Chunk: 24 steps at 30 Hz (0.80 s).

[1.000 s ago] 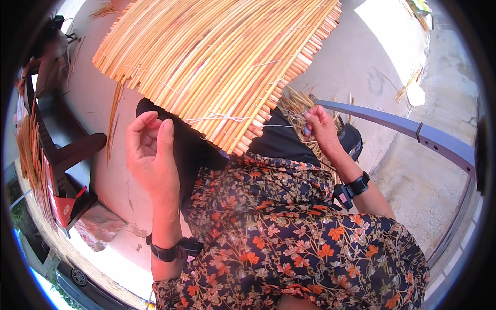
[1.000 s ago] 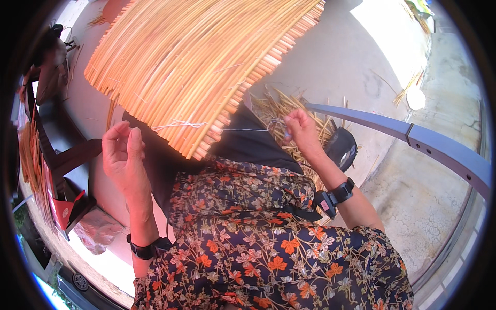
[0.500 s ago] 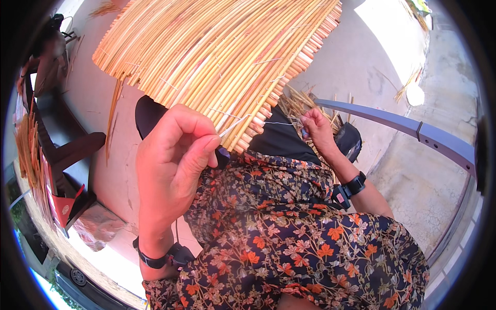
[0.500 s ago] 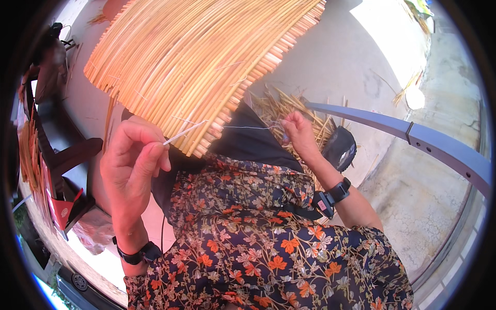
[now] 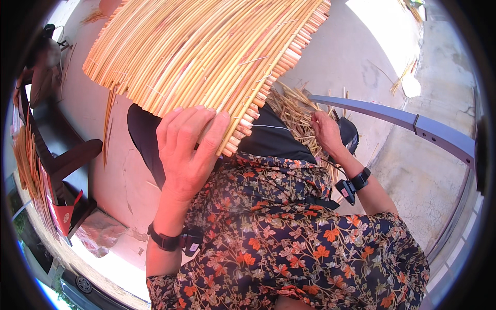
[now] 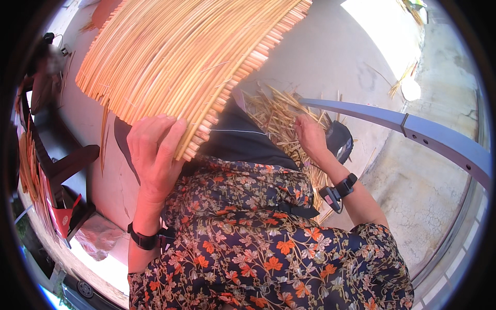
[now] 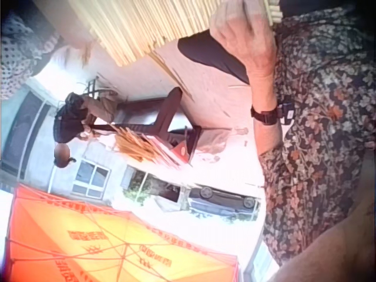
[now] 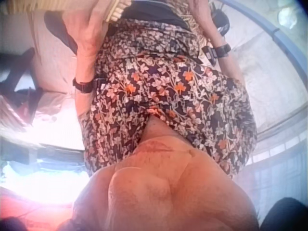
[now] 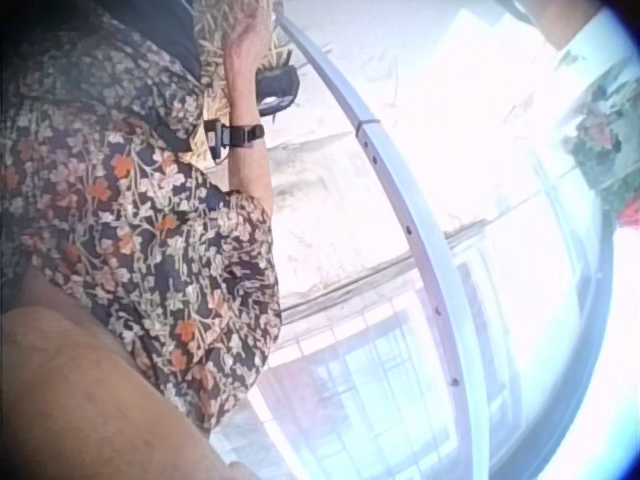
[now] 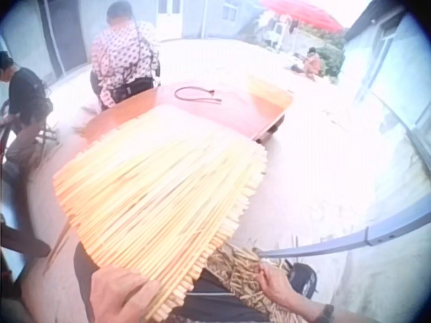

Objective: The person weaves a thin white string through a bundle of parallel bamboo sticks held on their lap. They repeatedly pass the string through the sticks, pull it tight, and adjust the bundle to maintain alignment.

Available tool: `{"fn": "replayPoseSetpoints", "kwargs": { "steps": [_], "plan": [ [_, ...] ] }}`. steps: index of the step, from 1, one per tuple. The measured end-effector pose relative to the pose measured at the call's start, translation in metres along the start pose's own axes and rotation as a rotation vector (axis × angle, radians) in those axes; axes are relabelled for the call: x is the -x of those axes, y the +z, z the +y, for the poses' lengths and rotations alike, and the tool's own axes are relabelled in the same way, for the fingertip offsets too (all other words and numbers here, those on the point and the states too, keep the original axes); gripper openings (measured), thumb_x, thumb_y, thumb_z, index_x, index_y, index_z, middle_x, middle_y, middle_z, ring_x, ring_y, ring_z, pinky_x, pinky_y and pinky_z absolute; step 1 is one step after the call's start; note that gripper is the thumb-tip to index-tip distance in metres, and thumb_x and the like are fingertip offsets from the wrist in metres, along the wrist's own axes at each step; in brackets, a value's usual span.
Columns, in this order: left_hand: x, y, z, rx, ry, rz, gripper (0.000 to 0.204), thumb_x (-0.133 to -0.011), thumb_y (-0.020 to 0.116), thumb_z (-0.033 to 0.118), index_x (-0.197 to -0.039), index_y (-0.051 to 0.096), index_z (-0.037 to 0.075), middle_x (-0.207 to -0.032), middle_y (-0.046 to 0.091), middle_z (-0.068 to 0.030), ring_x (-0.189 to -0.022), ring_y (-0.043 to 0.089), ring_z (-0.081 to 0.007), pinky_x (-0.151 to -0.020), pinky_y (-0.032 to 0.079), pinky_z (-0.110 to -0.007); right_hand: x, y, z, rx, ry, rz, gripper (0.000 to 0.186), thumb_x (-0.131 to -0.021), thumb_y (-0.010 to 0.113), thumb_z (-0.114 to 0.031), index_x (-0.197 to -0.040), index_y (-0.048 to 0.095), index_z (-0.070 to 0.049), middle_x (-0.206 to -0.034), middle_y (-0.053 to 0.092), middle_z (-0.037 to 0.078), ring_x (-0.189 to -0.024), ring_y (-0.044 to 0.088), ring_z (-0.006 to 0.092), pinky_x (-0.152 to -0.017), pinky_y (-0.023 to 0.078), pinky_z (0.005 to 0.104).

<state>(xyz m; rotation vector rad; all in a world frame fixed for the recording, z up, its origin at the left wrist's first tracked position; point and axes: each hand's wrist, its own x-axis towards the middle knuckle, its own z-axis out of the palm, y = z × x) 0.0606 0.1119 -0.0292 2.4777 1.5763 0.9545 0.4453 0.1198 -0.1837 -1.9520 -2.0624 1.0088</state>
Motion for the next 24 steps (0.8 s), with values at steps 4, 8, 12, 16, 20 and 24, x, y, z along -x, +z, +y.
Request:
{"fn": "replayPoseSetpoints", "kwargs": {
  "steps": [4, 8, 12, 16, 20, 24],
  "plan": [
    [-0.015, 0.008, 0.004, -0.046, 0.046, 0.157, 0.034, -0.071, 0.074, 0.005, -0.105, 0.075, 0.007, -0.105, 0.066, -0.0052, -0.100, 0.065, -0.0244, -0.090, 0.051, -0.041, -0.021, -0.032, -0.121, -1.266, 0.088, -0.229, 0.014, -0.106, 0.055, -0.018, -0.102, 0.052, -0.005, -0.113, 0.070, 0.014, -0.051, 0.056, 0.0115, -0.041, 0.044, 0.0223],
    [-0.026, -0.007, 0.014, -0.022, 0.041, 0.199, 0.035, -0.071, 0.075, 0.005, -0.106, 0.074, 0.006, -0.104, 0.066, -0.0060, -0.100, 0.065, -0.0254, -0.089, 0.051, -0.042, -0.010, -0.042, -0.200, -1.655, 0.032, -0.560, 0.016, -0.106, 0.055, -0.019, -0.110, 0.052, -0.004, -0.107, 0.067, 0.016, -0.054, 0.060, 0.0175, -0.045, 0.051, 0.0267],
    [-0.030, -0.019, 0.022, 0.006, 0.015, 0.226, 0.035, -0.072, 0.076, 0.002, -0.107, 0.074, 0.006, -0.106, 0.065, -0.0067, -0.099, 0.064, -0.0269, -0.089, 0.051, -0.042, -0.001, -0.047, -0.221, -1.732, -0.016, -0.534, 0.011, -0.106, 0.055, -0.016, -0.106, 0.053, -0.005, -0.077, 0.057, 0.006, -0.075, 0.069, 0.0231, -0.068, 0.061, 0.0381],
    [-0.031, -0.024, 0.026, 0.010, -0.047, 0.284, 0.036, -0.074, 0.079, 0.002, -0.110, 0.075, 0.007, -0.108, 0.065, -0.0065, -0.099, 0.064, -0.0269, -0.091, 0.052, -0.043, -0.004, -0.052, -0.225, -1.873, -0.111, -0.350, 0.010, -0.105, 0.058, -0.015, -0.104, 0.053, -0.007, -0.073, 0.054, 0.002, -0.083, 0.066, 0.0208, -0.077, 0.061, 0.0416],
    [-0.032, -0.029, 0.027, -0.017, -0.011, 0.268, 0.036, -0.074, 0.081, 0.003, -0.110, 0.076, 0.008, -0.108, 0.065, -0.0061, -0.101, 0.064, -0.0257, -0.093, 0.052, -0.043, -0.005, -0.056, -0.229, -2.099, 0.010, -0.382, 0.009, -0.105, 0.059, -0.017, -0.101, 0.053, -0.011, -0.074, 0.052, -0.001, -0.077, 0.059, 0.0138, -0.061, 0.050, 0.0266],
    [-0.033, -0.032, 0.030, -0.045, -0.032, 0.265, 0.035, -0.074, 0.081, 0.004, -0.109, 0.076, 0.009, -0.106, 0.064, -0.0057, -0.102, 0.064, -0.0253, -0.092, 0.052, -0.042, -0.001, -0.054, -0.231, -2.058, 0.066, -0.529, 0.010, -0.105, 0.058, -0.017, -0.099, 0.052, -0.012, -0.078, 0.052, 0.000, -0.072, 0.052, 0.0092, -0.054, 0.038, 0.0196]
  ]
}}
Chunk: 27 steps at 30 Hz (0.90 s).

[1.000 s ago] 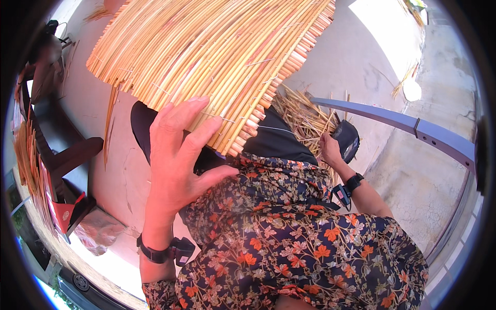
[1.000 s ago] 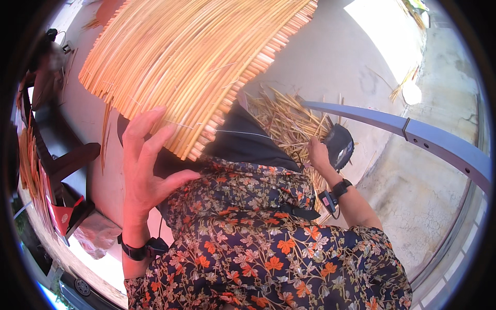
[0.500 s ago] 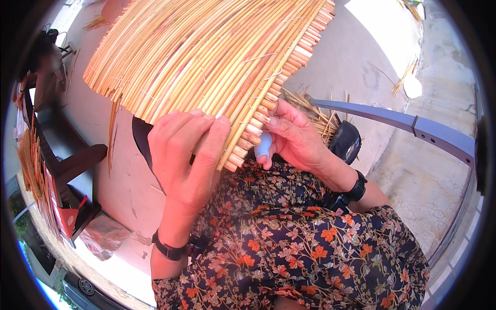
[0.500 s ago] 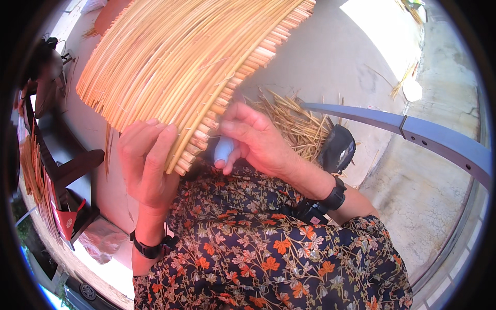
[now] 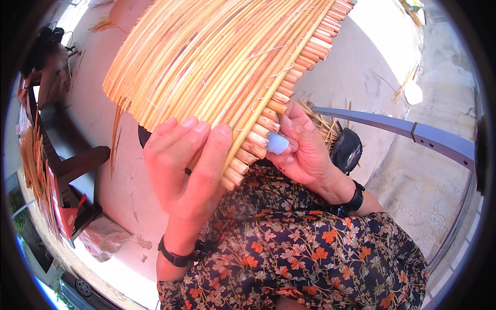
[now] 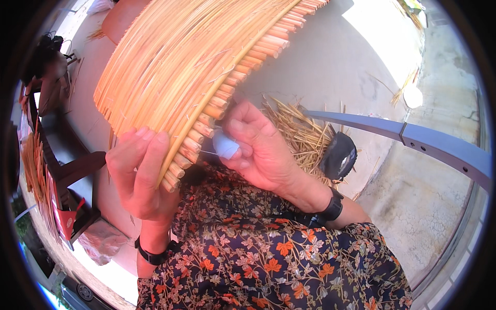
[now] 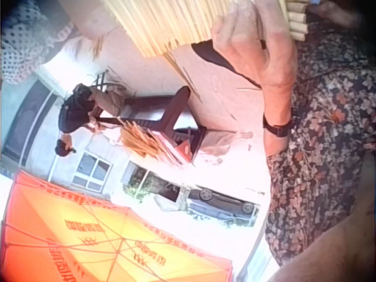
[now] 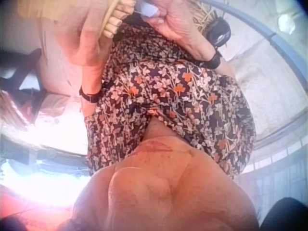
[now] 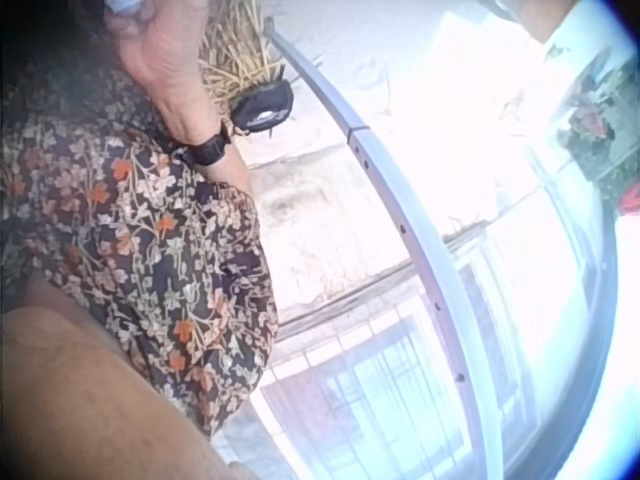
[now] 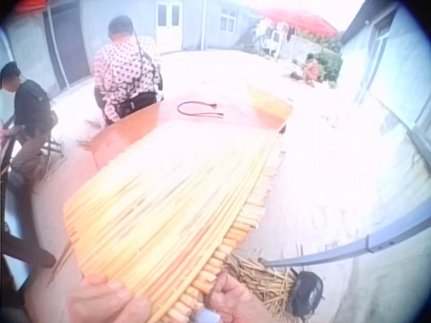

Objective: The person weaves a thin white string through a bundle of parallel bamboo sticks held on their lap. They repeatedly pass the string through the sticks, pull it tight, and adjust the bundle to maintain alignment.

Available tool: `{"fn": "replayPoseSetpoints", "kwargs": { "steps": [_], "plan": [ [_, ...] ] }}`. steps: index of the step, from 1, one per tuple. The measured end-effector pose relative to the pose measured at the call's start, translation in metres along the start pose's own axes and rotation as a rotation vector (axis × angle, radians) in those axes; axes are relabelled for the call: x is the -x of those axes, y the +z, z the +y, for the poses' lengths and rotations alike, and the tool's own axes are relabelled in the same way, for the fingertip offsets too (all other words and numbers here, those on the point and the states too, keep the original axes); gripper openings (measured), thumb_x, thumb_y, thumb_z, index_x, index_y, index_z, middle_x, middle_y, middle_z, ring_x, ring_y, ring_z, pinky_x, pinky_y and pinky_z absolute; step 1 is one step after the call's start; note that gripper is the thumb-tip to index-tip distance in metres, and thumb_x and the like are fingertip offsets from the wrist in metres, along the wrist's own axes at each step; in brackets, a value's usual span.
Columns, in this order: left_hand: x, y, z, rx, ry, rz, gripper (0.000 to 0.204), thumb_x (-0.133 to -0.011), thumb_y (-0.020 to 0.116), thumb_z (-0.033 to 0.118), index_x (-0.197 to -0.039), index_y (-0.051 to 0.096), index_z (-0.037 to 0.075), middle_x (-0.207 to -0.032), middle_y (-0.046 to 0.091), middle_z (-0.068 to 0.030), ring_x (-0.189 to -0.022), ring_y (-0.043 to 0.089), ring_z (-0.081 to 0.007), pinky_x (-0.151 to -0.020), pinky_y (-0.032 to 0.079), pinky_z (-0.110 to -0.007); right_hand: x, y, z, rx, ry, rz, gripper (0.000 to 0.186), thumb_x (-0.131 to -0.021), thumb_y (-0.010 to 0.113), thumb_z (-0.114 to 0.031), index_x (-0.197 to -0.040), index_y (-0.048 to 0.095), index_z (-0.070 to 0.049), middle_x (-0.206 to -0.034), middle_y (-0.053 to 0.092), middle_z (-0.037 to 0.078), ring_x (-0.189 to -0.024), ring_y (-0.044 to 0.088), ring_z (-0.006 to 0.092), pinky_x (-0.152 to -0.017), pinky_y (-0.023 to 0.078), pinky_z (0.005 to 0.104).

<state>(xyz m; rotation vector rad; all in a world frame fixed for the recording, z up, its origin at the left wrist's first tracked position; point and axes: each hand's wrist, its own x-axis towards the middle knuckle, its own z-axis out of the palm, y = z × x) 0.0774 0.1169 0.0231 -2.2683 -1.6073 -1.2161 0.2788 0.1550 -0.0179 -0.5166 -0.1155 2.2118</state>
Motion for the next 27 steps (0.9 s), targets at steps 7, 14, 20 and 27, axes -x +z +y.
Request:
{"fn": "replayPoseSetpoints", "kwargs": {
  "steps": [7, 14, 20, 27],
  "plan": [
    [-0.030, -0.018, -0.008, 0.034, 0.051, 0.073, 0.041, -0.077, 0.082, 0.008, -0.115, 0.070, -0.001, -0.103, 0.067, -0.0125, -0.094, 0.066, -0.0306, -0.088, 0.056, -0.042, -0.010, 0.012, 0.003, 0.009, -0.036, -0.044, 0.009, -0.105, 0.059, -0.015, -0.100, 0.054, -0.009, -0.091, 0.061, 0.003, -0.078, 0.056, 0.0090, -0.057, 0.043, 0.0205],
    [-0.091, -0.066, -0.022, 0.288, -0.198, 0.331, 0.036, -0.094, 0.072, 0.003, -0.124, 0.056, -0.009, -0.118, 0.067, -0.0172, -0.104, 0.065, -0.0209, -0.094, 0.052, -0.031, -0.031, 0.061, -0.028, 0.875, -0.483, -0.095, 0.005, -0.093, 0.072, -0.007, -0.095, 0.068, -0.004, -0.095, 0.063, 0.002, -0.080, 0.060, 0.0084, -0.065, 0.047, 0.0230],
    [-0.107, -0.069, -0.027, 0.316, -0.174, 0.316, 0.036, -0.097, 0.068, 0.002, -0.128, 0.052, -0.009, -0.121, 0.064, -0.0156, -0.110, 0.064, -0.0205, -0.099, 0.051, -0.032, -0.044, 0.111, -0.038, 1.183, -0.778, -0.460, 0.006, -0.087, 0.074, 0.004, -0.086, 0.070, 0.000, -0.079, 0.065, 0.001, -0.070, 0.054, 0.0045, -0.058, 0.040, 0.0175],
    [-0.108, -0.071, -0.027, 0.232, -0.280, 0.337, 0.030, -0.099, 0.065, 0.002, -0.126, 0.055, -0.006, -0.123, 0.063, -0.0113, -0.111, 0.061, -0.0161, -0.100, 0.049, -0.030, -0.077, 0.147, -0.018, 0.823, -0.666, -0.474, 0.005, -0.091, 0.073, 0.000, -0.096, 0.071, 0.001, -0.083, 0.066, -0.002, -0.065, 0.053, 0.0004, -0.054, 0.040, 0.0173]
  ]
}}
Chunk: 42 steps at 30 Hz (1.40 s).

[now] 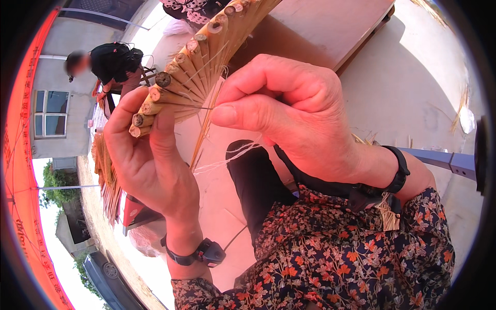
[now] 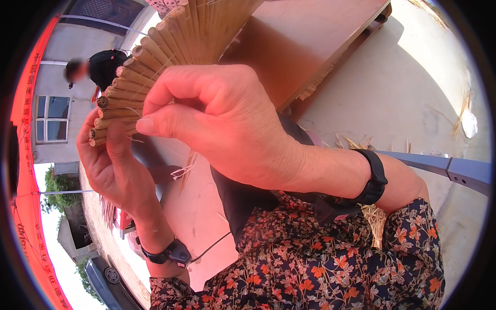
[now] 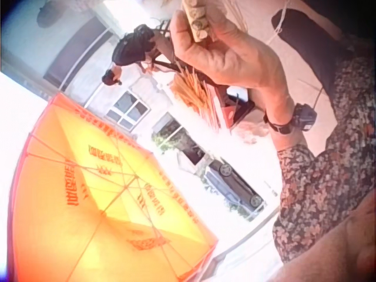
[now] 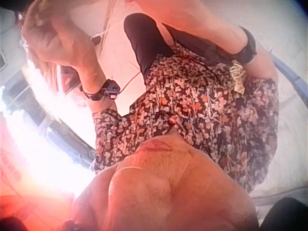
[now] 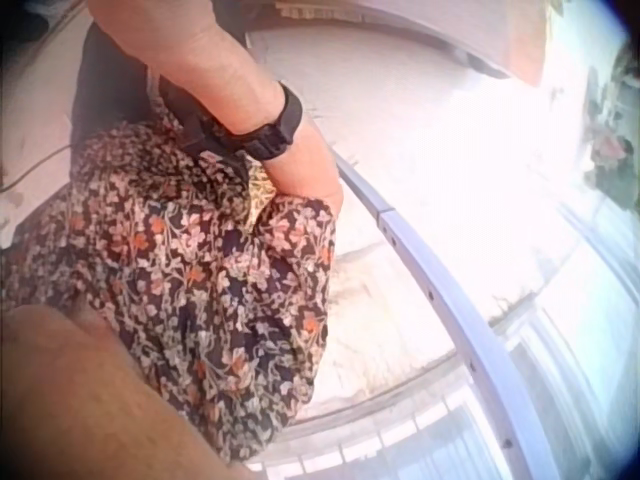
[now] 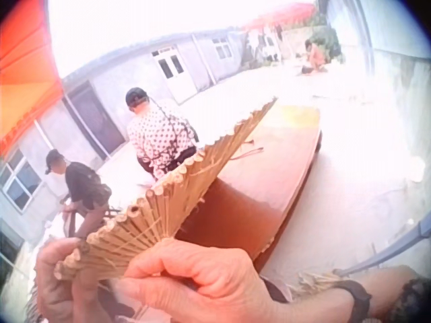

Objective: The person weaves a thin white string through a bundle of parallel bamboo sticks held on their lap. They repeatedly pass the string through the sticks, pull it tight, and adjust the bundle to maintain alignment.

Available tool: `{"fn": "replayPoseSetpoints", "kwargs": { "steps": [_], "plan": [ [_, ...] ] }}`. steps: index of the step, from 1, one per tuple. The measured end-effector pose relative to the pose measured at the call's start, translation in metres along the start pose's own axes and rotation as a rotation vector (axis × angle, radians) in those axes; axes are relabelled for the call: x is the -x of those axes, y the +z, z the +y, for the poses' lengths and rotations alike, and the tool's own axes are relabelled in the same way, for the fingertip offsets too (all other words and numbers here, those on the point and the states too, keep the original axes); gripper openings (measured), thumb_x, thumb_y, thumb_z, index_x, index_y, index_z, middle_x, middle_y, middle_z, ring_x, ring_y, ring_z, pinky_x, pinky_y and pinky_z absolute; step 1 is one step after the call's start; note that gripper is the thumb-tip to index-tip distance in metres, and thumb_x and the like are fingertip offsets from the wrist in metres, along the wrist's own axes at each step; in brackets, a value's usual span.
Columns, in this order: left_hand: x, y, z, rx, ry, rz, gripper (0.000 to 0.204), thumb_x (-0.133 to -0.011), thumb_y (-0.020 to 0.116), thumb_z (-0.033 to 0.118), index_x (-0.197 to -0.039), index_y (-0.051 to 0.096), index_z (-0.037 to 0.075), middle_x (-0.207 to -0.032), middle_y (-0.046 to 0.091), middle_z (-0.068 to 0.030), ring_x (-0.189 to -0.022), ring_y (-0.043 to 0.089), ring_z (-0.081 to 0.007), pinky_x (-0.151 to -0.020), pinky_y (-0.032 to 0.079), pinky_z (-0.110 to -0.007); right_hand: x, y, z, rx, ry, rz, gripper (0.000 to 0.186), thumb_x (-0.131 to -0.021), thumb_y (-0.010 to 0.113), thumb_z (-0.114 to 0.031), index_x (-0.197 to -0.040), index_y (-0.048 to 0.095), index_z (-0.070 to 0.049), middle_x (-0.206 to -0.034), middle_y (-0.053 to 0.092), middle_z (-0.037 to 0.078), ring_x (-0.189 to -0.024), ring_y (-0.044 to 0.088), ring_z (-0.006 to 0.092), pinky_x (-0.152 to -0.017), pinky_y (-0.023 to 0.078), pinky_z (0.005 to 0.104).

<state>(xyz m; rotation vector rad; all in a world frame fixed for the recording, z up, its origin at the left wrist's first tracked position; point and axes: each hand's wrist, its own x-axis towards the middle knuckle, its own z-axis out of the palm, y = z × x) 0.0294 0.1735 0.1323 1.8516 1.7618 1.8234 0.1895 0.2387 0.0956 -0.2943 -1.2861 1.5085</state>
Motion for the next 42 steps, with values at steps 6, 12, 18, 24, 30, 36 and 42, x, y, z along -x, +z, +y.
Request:
{"fn": "replayPoseSetpoints", "kwargs": {
  "steps": [6, 12, 18, 24, 30, 36, 42],
  "plan": [
    [-0.002, -0.001, 0.004, -0.025, -0.072, 0.029, 0.030, -0.099, 0.066, 0.003, -0.126, 0.056, -0.005, -0.122, 0.063, -0.0108, -0.111, 0.061, -0.0154, -0.099, 0.048, -0.029, -0.017, 0.012, 0.016, 0.040, -0.052, 0.023, 0.011, -0.091, 0.067, -0.009, -0.092, 0.068, 0.002, -0.072, 0.061, 0.008, -0.066, 0.056, 0.0145, -0.062, 0.047, 0.0299],
    [-0.009, -0.006, 0.004, 0.022, -0.064, 0.056, 0.028, -0.099, 0.066, 0.004, -0.124, 0.057, -0.005, -0.120, 0.064, -0.0098, -0.109, 0.061, -0.0150, -0.099, 0.048, -0.029, -0.012, 0.010, 0.013, 0.149, -0.068, -0.025, 0.014, -0.091, 0.065, -0.009, -0.099, 0.071, 0.001, -0.083, 0.070, 0.015, -0.075, 0.069, 0.0242, -0.068, 0.054, 0.0328],
    [-0.010, -0.005, 0.004, 0.078, -0.049, 0.044, 0.027, -0.100, 0.065, 0.003, -0.125, 0.058, -0.004, -0.119, 0.064, -0.0095, -0.108, 0.061, -0.0153, -0.099, 0.048, -0.030, -0.016, 0.017, 0.025, 0.166, -0.320, 0.025, 0.016, -0.090, 0.065, -0.008, -0.103, 0.072, -0.001, -0.088, 0.072, 0.017, -0.079, 0.071, 0.0317, -0.069, 0.055, 0.0355],
    [-0.010, -0.006, 0.003, 0.102, -0.052, 0.044, 0.028, -0.099, 0.065, 0.002, -0.125, 0.058, -0.004, -0.120, 0.064, -0.0098, -0.109, 0.061, -0.0156, -0.099, 0.049, -0.030, -0.019, 0.022, 0.028, 0.129, -0.350, 0.046, 0.016, -0.089, 0.066, -0.008, -0.102, 0.072, -0.001, -0.088, 0.071, 0.018, -0.078, 0.070, 0.0338, -0.068, 0.055, 0.0366],
    [-0.011, -0.007, 0.003, 0.115, -0.044, 0.051, 0.028, -0.098, 0.066, 0.001, -0.124, 0.056, -0.004, -0.119, 0.064, -0.0101, -0.109, 0.062, -0.0153, -0.099, 0.049, -0.029, -0.016, 0.022, 0.016, 0.159, -0.275, 0.046, 0.016, -0.089, 0.064, -0.009, -0.100, 0.072, -0.001, -0.081, 0.069, 0.019, -0.073, 0.070, 0.0332, -0.064, 0.054, 0.0370],
    [-0.006, -0.005, 0.005, 0.049, -0.040, 0.059, 0.028, -0.096, 0.069, -0.001, -0.121, 0.056, -0.003, -0.116, 0.065, -0.0105, -0.106, 0.062, -0.0152, -0.097, 0.049, -0.029, -0.008, 0.015, 0.001, 0.199, -0.182, 0.046, 0.014, -0.088, 0.064, -0.009, -0.095, 0.072, 0.000, -0.076, 0.068, 0.019, -0.068, 0.069, 0.0321, -0.061, 0.054, 0.0373],
    [-0.001, -0.003, 0.003, 0.101, -0.019, 0.044, 0.029, -0.095, 0.070, 0.000, -0.120, 0.056, -0.003, -0.116, 0.065, -0.0098, -0.105, 0.062, -0.0149, -0.097, 0.049, -0.028, -0.007, 0.014, 0.005, 0.147, -0.219, 0.045, 0.013, -0.089, 0.064, -0.008, -0.095, 0.072, 0.001, -0.076, 0.068, 0.018, -0.066, 0.068, 0.0287, -0.061, 0.053, 0.0352]
  ]
}}
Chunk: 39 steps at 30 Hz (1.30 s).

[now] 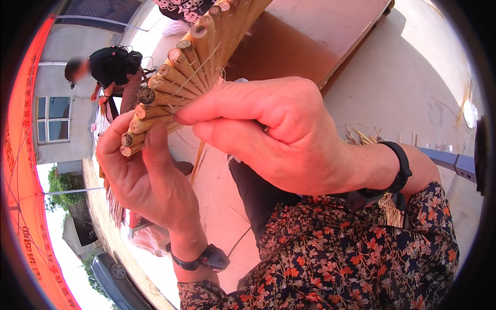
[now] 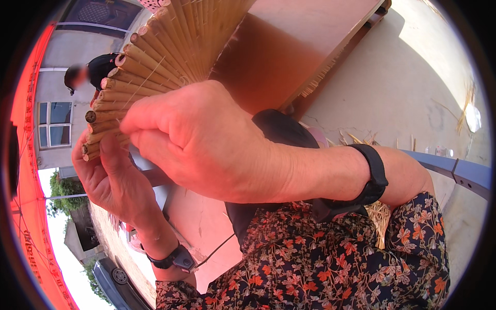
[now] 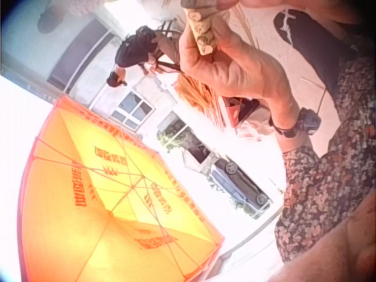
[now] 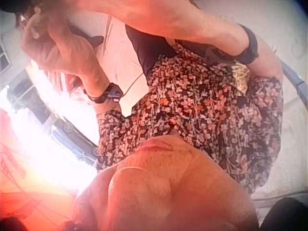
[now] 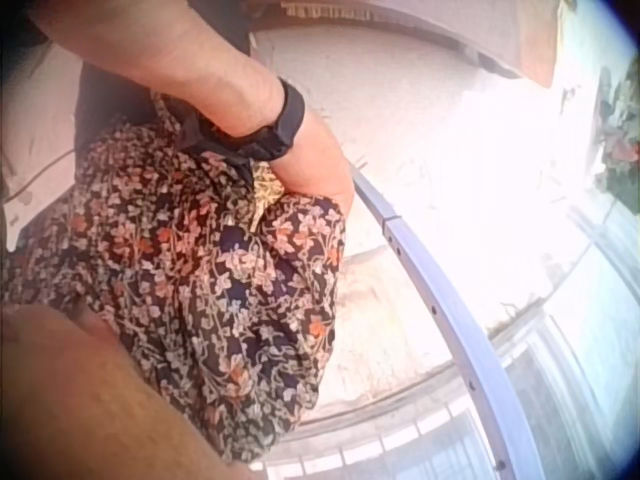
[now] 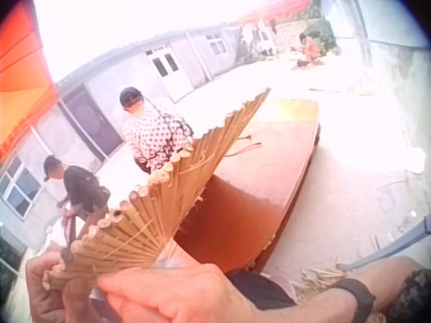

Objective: The person weaves a thin white string through a bundle of parallel bamboo sticks held on their lap. They repeatedly pass the string through the sticks, pull it tight, and adjust the bundle to maintain alignment.

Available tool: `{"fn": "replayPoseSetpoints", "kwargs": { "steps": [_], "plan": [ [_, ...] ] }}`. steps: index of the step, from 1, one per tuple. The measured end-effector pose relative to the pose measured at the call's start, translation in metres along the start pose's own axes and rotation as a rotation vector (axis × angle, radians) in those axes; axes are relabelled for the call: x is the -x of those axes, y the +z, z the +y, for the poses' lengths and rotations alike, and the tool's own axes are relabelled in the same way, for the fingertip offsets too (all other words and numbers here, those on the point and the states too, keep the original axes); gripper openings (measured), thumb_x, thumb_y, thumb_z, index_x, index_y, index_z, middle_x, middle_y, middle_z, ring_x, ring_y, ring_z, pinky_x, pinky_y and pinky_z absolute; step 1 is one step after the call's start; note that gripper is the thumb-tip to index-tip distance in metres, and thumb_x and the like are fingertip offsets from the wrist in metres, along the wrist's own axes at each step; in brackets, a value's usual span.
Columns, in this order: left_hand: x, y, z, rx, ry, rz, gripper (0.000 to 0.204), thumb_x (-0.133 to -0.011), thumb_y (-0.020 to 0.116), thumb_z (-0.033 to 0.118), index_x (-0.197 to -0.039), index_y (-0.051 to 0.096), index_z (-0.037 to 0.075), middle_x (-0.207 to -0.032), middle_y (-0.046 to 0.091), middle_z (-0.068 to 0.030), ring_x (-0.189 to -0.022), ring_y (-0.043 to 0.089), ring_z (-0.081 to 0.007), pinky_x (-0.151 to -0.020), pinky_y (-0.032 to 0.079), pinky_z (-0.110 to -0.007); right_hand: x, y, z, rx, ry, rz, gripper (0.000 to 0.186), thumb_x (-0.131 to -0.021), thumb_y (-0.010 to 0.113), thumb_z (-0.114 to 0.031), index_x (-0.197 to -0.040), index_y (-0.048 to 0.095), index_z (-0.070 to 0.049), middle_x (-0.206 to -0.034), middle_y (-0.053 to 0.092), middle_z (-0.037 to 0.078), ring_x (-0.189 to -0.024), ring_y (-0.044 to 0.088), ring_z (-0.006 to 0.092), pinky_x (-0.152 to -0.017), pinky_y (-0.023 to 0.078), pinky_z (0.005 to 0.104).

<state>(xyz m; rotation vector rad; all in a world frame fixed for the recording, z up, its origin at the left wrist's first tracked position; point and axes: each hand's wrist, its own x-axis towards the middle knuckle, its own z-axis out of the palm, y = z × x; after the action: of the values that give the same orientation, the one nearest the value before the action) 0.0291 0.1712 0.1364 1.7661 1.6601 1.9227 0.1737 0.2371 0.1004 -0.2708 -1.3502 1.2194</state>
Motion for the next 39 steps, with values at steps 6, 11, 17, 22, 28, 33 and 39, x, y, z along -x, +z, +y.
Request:
{"fn": "replayPoseSetpoints", "kwargs": {
  "steps": [6, 11, 17, 22, 28, 33, 39],
  "plan": [
    [0.000, -0.001, 0.001, -0.017, -0.014, -0.013, 0.027, -0.098, 0.068, 0.003, -0.122, 0.057, -0.003, -0.117, 0.064, -0.0093, -0.106, 0.062, -0.0149, -0.097, 0.049, -0.028, -0.001, -0.012, -0.002, -0.256, 0.271, -0.153, 0.018, -0.092, 0.062, -0.007, -0.103, 0.072, 0.004, -0.078, 0.070, 0.010, -0.070, 0.064, 0.0122, -0.063, 0.051, 0.0284],
    [0.000, -0.001, 0.000, 0.016, 0.001, -0.025, 0.027, -0.099, 0.067, 0.004, -0.123, 0.057, -0.003, -0.118, 0.065, -0.0093, -0.106, 0.062, -0.0156, -0.097, 0.049, -0.029, -0.006, -0.013, 0.001, -0.292, 0.290, -0.195, 0.020, -0.094, 0.062, -0.007, -0.108, 0.072, 0.003, -0.076, 0.068, 0.004, -0.069, 0.059, 0.0066, -0.061, 0.049, 0.0250],
    [0.001, -0.001, 0.001, -0.005, -0.003, -0.043, 0.027, -0.099, 0.066, 0.005, -0.123, 0.057, -0.003, -0.117, 0.065, -0.0096, -0.107, 0.062, -0.0159, -0.098, 0.049, -0.030, -0.004, -0.016, 0.003, -0.312, 0.312, -0.209, 0.020, -0.095, 0.062, -0.007, -0.109, 0.073, 0.003, -0.077, 0.069, 0.003, -0.069, 0.058, 0.0058, -0.062, 0.049, 0.0241],
    [0.002, -0.002, -0.001, 0.007, -0.012, -0.035, 0.026, -0.099, 0.066, 0.005, -0.123, 0.058, -0.003, -0.117, 0.065, -0.0096, -0.107, 0.062, -0.0159, -0.098, 0.048, -0.030, -0.004, -0.013, 0.006, -0.294, 0.276, -0.188, 0.020, -0.094, 0.063, -0.007, -0.109, 0.073, 0.003, -0.078, 0.070, 0.004, -0.069, 0.059, 0.0073, -0.063, 0.050, 0.0250],
    [0.003, -0.003, -0.001, -0.043, 0.001, -0.038, 0.027, -0.099, 0.067, 0.006, -0.122, 0.058, -0.003, -0.117, 0.065, -0.0099, -0.106, 0.062, -0.0154, -0.097, 0.050, -0.031, -0.003, -0.016, 0.005, -0.250, 0.277, -0.215, 0.020, -0.094, 0.063, -0.006, -0.109, 0.073, 0.002, -0.082, 0.073, 0.011, -0.071, 0.063, 0.0104, -0.066, 0.052, 0.0273],
    [0.016, 0.001, 0.003, -0.169, 0.067, -0.088, 0.024, -0.098, 0.069, 0.007, -0.117, 0.058, -0.003, -0.116, 0.067, -0.0142, -0.106, 0.064, -0.0186, -0.094, 0.052, -0.033, 0.011, -0.017, -0.006, -0.006, 0.141, -0.154, 0.019, -0.096, 0.062, -0.001, -0.112, 0.072, 0.004, -0.091, 0.074, 0.010, -0.076, 0.064, 0.0079, -0.067, 0.051, 0.0236],
    [0.052, 0.008, 0.002, -0.238, 0.277, -0.306, 0.023, -0.096, 0.066, 0.000, -0.119, 0.059, -0.001, -0.118, 0.066, -0.0177, -0.103, 0.067, -0.0242, -0.096, 0.055, -0.038, 0.057, -0.036, -0.030, 0.027, 0.376, -0.157, 0.014, -0.098, 0.063, -0.002, -0.109, 0.071, 0.001, -0.076, 0.066, 0.001, -0.064, 0.058, 0.0044, -0.055, 0.045, 0.0214]
  ]
}}
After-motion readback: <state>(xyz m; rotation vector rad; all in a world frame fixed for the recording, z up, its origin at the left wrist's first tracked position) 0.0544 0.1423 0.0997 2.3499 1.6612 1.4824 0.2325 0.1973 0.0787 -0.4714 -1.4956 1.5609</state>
